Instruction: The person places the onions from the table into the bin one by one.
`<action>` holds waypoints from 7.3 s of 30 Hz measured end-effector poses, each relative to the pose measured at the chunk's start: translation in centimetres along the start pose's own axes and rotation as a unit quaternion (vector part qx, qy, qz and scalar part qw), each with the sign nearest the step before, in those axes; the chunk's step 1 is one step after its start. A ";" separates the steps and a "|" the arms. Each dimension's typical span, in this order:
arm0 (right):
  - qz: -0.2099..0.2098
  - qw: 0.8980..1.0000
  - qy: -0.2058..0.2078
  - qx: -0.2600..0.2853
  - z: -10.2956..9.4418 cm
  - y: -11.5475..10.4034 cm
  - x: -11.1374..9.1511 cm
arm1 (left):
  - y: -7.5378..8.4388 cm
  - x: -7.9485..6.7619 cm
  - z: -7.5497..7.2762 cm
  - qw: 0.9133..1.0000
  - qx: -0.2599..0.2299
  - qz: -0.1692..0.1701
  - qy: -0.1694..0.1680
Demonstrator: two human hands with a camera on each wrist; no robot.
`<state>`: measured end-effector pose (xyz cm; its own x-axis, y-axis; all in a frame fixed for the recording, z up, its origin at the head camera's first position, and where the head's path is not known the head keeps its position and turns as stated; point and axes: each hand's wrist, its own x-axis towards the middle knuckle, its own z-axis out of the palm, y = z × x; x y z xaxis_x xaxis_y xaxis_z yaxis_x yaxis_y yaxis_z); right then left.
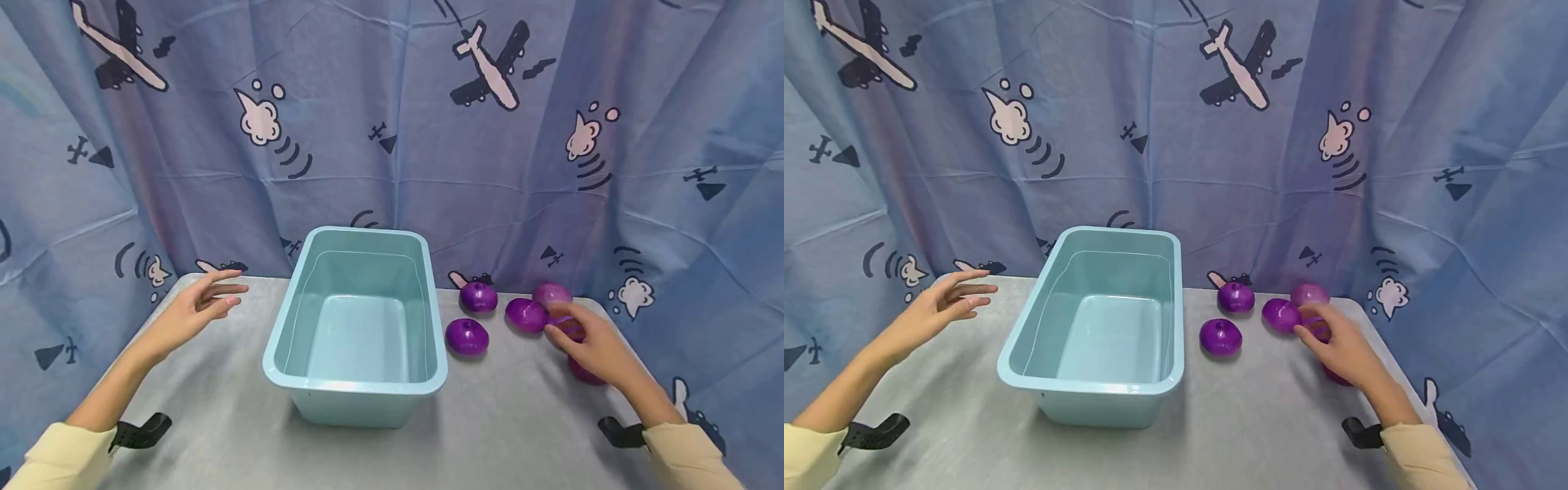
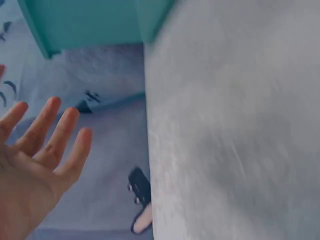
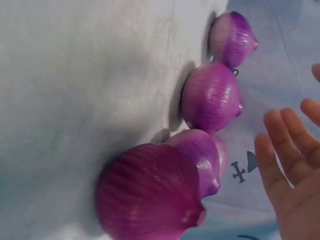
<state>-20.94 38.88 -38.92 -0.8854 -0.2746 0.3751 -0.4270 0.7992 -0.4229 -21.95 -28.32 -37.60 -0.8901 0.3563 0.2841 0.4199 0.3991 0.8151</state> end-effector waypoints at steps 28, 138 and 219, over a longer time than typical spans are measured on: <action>0.004 0.972 -0.005 0.233 2.4 0.5 -3.9 | 3.6 2.2 6.1 0.975 -0.168 0.042 -0.139; 0.081 0.940 -0.076 0.323 4.8 -2.1 3.2 | 2.1 3.2 6.5 0.985 -0.163 -0.011 -0.057; -0.094 0.910 -0.090 0.393 4.1 -11.3 9.4 | 1.7 3.1 7.0 0.985 -0.161 -0.009 -0.066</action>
<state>-25.14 25.04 -34.01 -0.7686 -0.5063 0.3910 -0.5116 0.1194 -0.8509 -22.79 -20.61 -38.86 -0.8571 0.4672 0.2171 0.3073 0.1254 0.9433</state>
